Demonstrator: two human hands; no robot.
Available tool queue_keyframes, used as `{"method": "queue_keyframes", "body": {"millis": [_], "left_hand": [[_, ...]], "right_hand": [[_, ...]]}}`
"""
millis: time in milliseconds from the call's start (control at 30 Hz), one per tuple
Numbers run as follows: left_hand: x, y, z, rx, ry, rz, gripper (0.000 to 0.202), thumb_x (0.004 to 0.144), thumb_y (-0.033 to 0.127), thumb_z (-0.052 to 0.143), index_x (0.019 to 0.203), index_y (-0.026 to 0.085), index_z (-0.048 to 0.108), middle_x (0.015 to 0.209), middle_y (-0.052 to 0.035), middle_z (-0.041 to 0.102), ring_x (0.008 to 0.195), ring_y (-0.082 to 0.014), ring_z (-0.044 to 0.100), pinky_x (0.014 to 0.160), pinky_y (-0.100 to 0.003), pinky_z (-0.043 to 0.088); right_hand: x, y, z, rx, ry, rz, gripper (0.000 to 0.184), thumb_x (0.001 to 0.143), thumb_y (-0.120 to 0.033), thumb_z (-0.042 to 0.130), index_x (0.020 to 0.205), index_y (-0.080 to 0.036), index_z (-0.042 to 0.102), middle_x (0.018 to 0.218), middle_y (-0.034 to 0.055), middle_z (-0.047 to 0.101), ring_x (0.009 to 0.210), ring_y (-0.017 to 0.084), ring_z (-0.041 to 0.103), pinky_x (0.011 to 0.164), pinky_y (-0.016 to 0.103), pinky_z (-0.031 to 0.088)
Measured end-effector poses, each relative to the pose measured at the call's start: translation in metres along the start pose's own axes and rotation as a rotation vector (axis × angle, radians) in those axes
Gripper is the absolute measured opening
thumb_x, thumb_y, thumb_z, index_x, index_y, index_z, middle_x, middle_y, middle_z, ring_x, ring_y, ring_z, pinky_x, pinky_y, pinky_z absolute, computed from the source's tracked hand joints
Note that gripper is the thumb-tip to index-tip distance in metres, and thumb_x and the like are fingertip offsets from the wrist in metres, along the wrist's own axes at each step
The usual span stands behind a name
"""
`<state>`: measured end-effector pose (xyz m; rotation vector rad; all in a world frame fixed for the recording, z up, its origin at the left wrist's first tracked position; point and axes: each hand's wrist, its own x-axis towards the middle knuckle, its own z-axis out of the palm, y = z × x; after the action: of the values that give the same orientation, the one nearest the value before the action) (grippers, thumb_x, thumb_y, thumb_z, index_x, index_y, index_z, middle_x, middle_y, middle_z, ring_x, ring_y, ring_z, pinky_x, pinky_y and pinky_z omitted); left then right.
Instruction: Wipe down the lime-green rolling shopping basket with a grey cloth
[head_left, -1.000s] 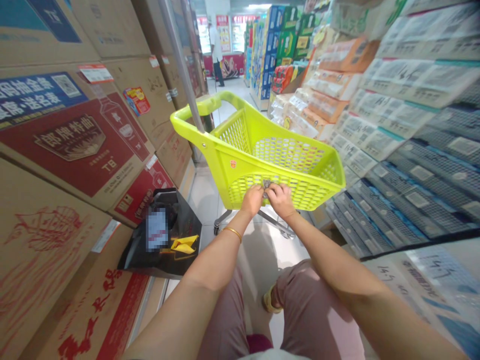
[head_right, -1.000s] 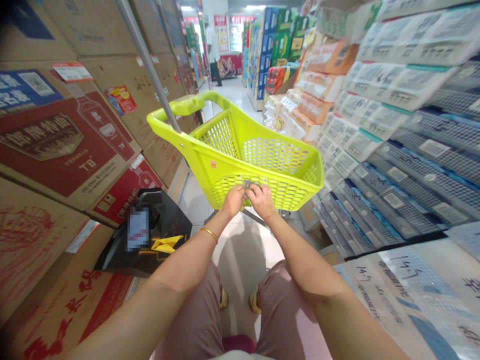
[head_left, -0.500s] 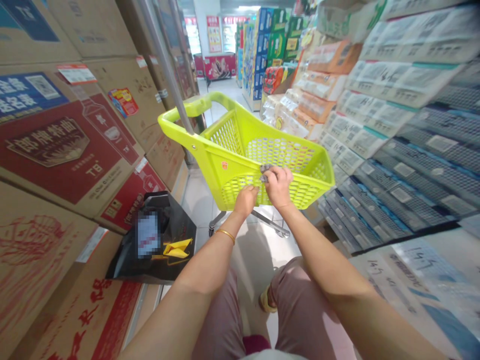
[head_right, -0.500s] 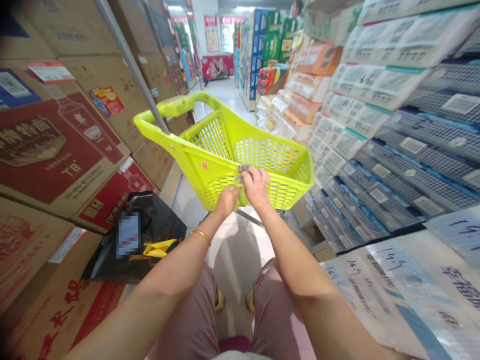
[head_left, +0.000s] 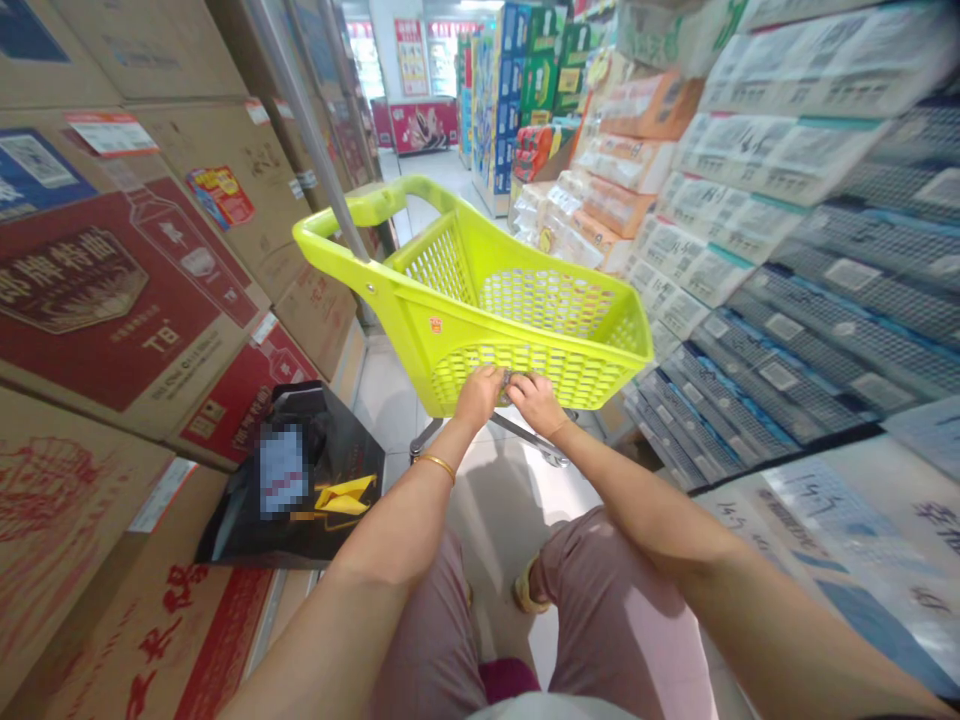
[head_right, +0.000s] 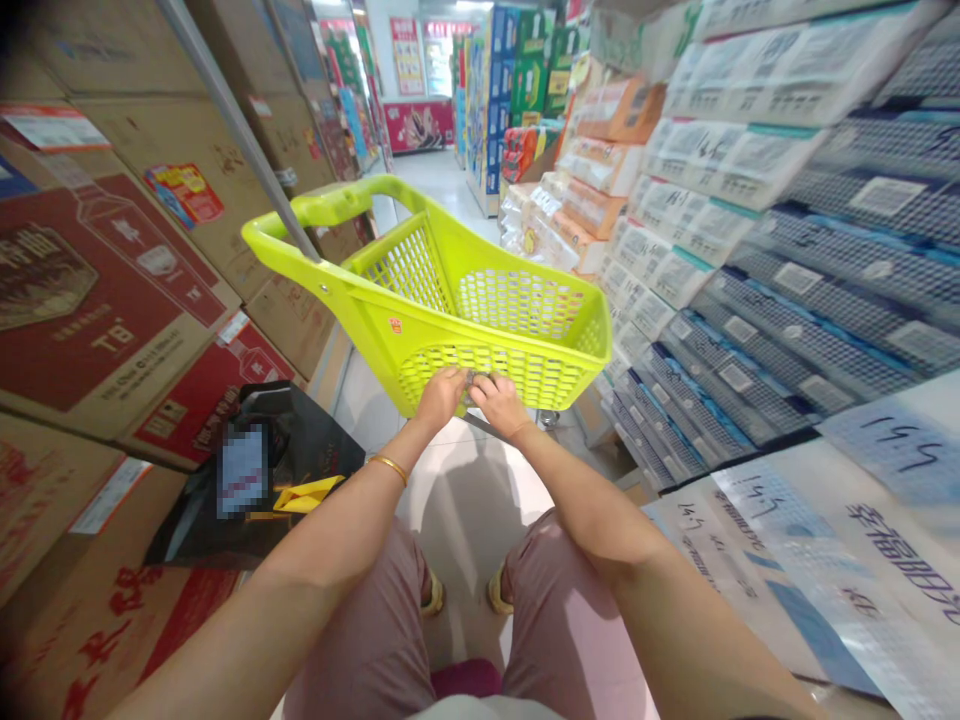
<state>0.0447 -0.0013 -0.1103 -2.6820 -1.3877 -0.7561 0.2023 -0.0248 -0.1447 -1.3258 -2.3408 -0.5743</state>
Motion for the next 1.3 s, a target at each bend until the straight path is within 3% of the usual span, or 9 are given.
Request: {"method": "queue_keyframes", "body": {"millis": [267,400,500,700,900,1167,1300], "left_hand": [[-0.017,0.004,0.007,0.083,-0.158,0.091,0.030,0.095,0.021,0.033,0.100,0.012,0.062,0.086,-0.0090,0.062,0.085,-0.0201,0.056,0.079,-0.031,0.043],[-0.017,0.006,0.017,0.097,-0.207,0.003,0.035,0.096,0.020,0.032,0.122,0.011,0.053,0.096,-0.0099,0.064,0.091,-0.0198,0.056,0.081,-0.030,0.043],[-0.012,0.006,0.023,0.126,-0.222,-0.055,0.035,0.096,0.017,0.032,0.125,0.011,0.051,0.102,-0.0105,0.063,0.094,-0.0193,0.056,0.083,-0.029,0.042],[-0.002,0.008,0.028,0.114,-0.208,-0.100,0.031,0.093,0.012,0.033,0.106,0.010,0.061,0.095,-0.0108,0.064,0.092,-0.0193,0.057,0.082,-0.028,0.042],[-0.002,0.002,0.034,0.041,-0.191,-0.095,0.031,0.090,0.011,0.035,0.095,0.011,0.065,0.095,-0.0114,0.065,0.090,-0.0206,0.058,0.083,-0.030,0.043],[-0.004,0.004,0.023,-0.008,-0.200,-0.078,0.028,0.090,0.014,0.035,0.095,0.011,0.063,0.091,-0.0116,0.064,0.089,-0.0211,0.057,0.082,-0.030,0.044],[-0.005,0.004,0.021,0.005,-0.202,-0.064,0.027,0.090,0.014,0.036,0.100,0.012,0.062,0.090,-0.0105,0.064,0.089,-0.0205,0.057,0.080,-0.029,0.044]], "right_hand": [[0.013,0.009,-0.030,0.109,0.328,0.237,0.019,0.089,-0.025,0.047,0.096,-0.023,0.065,0.102,0.0072,0.056,0.099,0.022,0.038,0.087,0.035,0.031],[0.017,0.011,-0.038,0.128,0.367,0.291,0.018,0.088,-0.024,0.048,0.093,-0.022,0.065,0.100,0.0069,0.056,0.097,0.022,0.038,0.086,0.035,0.031],[0.021,0.009,-0.037,0.107,0.357,0.262,0.019,0.088,-0.024,0.047,0.094,-0.024,0.065,0.101,0.0059,0.057,0.097,0.022,0.038,0.085,0.035,0.031],[0.029,0.009,-0.023,0.006,0.300,0.187,0.022,0.090,-0.023,0.046,0.100,-0.026,0.065,0.105,0.0049,0.060,0.097,0.022,0.038,0.083,0.035,0.029],[0.018,0.010,-0.001,-0.018,0.193,0.098,0.022,0.092,-0.024,0.045,0.101,-0.026,0.065,0.106,0.0058,0.061,0.103,0.022,0.039,0.083,0.035,0.027],[-0.013,0.005,0.020,-0.007,-0.108,-0.085,0.025,0.093,-0.023,0.041,0.104,-0.023,0.063,0.115,0.0052,0.061,0.101,0.022,0.042,0.078,0.034,0.029],[-0.023,0.005,0.024,0.008,-0.185,-0.186,0.026,0.094,-0.023,0.038,0.101,-0.022,0.063,0.115,0.0058,0.060,0.101,0.021,0.043,0.079,0.034,0.030]]}}
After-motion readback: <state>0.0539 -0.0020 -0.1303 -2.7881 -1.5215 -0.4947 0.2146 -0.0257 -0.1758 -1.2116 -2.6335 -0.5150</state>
